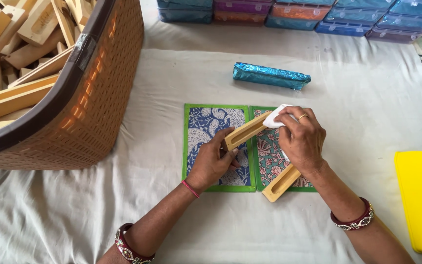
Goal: The person wipes wooden drawer handles with a white cloth, then wraps each handle in blue foil paper, folding and rolling the foil around the wood to form wrapped bundles placed on the table. The person repeats the wiping and wrapping cycle for additional handles taken from a basket.
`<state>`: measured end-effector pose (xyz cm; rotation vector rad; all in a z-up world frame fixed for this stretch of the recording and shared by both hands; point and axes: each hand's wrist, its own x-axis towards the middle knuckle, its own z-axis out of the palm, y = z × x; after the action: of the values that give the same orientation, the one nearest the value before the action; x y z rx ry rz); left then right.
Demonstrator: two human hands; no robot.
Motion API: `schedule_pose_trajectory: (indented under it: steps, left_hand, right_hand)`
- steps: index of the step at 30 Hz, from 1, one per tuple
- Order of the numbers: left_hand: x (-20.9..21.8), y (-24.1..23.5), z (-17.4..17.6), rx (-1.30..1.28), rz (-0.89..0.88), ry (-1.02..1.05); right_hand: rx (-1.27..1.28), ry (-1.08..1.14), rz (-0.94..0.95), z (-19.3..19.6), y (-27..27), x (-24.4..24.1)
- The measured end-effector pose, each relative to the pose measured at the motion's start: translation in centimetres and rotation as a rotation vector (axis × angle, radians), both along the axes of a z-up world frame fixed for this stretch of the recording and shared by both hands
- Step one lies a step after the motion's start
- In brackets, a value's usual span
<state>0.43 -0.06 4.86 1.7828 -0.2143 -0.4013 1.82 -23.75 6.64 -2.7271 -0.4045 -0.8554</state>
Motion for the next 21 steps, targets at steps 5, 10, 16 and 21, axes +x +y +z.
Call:
schedule_pose_trajectory:
  steps: [5,10,16,21]
  left_hand:
    - [-0.1,0.0,0.1,0.053,-0.01,-0.04]
    - [-0.4,-0.2,-0.6,0.06,-0.024,-0.13]
    - [-0.1,0.1,-0.8,0.069,-0.002,-0.17]
    - [-0.3,0.3,0.7,0.115,0.101,-0.259]
  right_hand:
    - [0.027,0.071,0.037,-0.5,0.2,0.3]
    - [0.066,0.11,0.18,-1.6,1.8,-1.0]
    - [0.233,0.18,0.443,-1.4,3.6,-2.4]
    - [0.379,0.206,0.181,-1.4,0.4,0.0]
